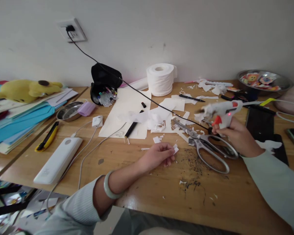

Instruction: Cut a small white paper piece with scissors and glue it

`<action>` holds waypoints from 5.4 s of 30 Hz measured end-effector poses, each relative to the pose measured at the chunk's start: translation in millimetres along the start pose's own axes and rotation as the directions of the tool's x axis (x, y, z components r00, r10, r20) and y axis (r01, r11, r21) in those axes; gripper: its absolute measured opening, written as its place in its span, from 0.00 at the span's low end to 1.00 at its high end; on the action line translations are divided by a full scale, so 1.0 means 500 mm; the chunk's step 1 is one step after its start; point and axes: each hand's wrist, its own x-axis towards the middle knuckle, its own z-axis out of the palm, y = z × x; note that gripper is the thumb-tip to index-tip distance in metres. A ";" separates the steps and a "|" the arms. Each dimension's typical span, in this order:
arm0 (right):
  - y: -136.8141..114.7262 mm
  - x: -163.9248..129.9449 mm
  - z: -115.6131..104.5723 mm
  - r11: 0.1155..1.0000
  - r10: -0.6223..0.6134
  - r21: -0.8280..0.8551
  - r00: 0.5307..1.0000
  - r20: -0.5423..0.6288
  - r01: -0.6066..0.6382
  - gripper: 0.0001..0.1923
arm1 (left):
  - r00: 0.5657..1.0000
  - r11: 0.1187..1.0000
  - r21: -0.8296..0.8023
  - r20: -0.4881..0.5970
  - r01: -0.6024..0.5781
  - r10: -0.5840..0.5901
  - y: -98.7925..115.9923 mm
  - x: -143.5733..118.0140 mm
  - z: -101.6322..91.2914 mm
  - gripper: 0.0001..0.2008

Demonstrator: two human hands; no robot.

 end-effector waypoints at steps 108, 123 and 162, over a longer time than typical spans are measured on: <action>-0.029 -0.140 0.128 0.880 0.197 0.191 0.700 0.686 -0.435 0.18 | 0.982 0.965 0.260 0.189 -0.028 -0.022 0.003 -0.014 -0.001 0.12; -0.032 -0.142 0.129 0.897 0.191 0.167 0.701 0.687 -0.409 0.17 | 0.986 0.956 0.290 0.166 -0.028 -0.022 0.005 -0.016 0.003 0.12; -0.046 -0.137 0.126 0.916 0.185 0.134 0.694 0.695 -0.379 0.19 | 0.986 0.947 0.318 0.164 -0.034 -0.019 0.011 -0.017 0.006 0.08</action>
